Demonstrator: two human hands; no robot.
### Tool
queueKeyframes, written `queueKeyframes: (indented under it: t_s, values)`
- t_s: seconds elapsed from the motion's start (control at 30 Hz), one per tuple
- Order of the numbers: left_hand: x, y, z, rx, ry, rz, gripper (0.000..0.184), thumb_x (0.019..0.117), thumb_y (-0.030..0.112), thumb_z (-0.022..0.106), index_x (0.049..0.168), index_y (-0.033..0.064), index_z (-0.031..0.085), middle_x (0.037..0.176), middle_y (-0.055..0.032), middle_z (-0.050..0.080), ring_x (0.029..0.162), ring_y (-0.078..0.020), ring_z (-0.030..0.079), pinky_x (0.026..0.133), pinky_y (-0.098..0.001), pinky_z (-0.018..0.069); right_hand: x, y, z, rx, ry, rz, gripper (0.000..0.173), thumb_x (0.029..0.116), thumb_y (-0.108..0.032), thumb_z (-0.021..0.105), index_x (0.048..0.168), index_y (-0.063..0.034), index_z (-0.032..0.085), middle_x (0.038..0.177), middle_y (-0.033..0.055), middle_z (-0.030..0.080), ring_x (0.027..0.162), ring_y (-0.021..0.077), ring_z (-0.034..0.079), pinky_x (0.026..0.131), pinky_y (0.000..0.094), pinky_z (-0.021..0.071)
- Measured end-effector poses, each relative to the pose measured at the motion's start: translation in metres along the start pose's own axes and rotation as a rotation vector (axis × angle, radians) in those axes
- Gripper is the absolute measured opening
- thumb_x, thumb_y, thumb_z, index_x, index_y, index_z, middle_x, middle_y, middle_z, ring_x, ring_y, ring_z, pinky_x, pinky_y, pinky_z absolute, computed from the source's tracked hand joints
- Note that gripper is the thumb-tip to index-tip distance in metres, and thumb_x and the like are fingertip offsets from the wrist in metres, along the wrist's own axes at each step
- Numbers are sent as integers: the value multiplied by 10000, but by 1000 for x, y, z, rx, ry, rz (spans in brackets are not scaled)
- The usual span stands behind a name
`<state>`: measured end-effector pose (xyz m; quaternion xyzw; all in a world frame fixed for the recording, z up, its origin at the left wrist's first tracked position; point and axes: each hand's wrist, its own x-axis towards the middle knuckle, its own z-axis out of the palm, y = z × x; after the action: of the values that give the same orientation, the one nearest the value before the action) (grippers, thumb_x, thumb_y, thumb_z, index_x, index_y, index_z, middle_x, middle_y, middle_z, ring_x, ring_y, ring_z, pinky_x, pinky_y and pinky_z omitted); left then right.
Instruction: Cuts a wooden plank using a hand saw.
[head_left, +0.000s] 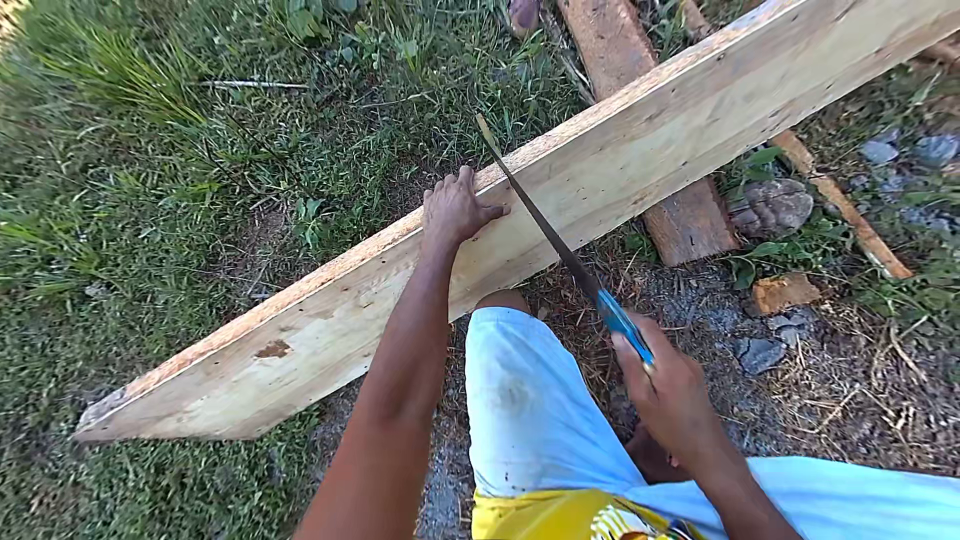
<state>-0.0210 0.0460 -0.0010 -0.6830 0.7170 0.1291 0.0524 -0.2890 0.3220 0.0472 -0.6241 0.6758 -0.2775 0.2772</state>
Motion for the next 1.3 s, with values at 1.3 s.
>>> queueKeyframes:
  t_s: [1.3]
  values:
    - [16,-4,-4,17,-40,-27,988,693,855,671,1385,165,531,1202,-152,660,1150,-352,634,932,-595,488,141,-6,94,193,25,-145,457,1087,-339,510,1477,-99,518,797,107,665,571,206,610,524,403,537]
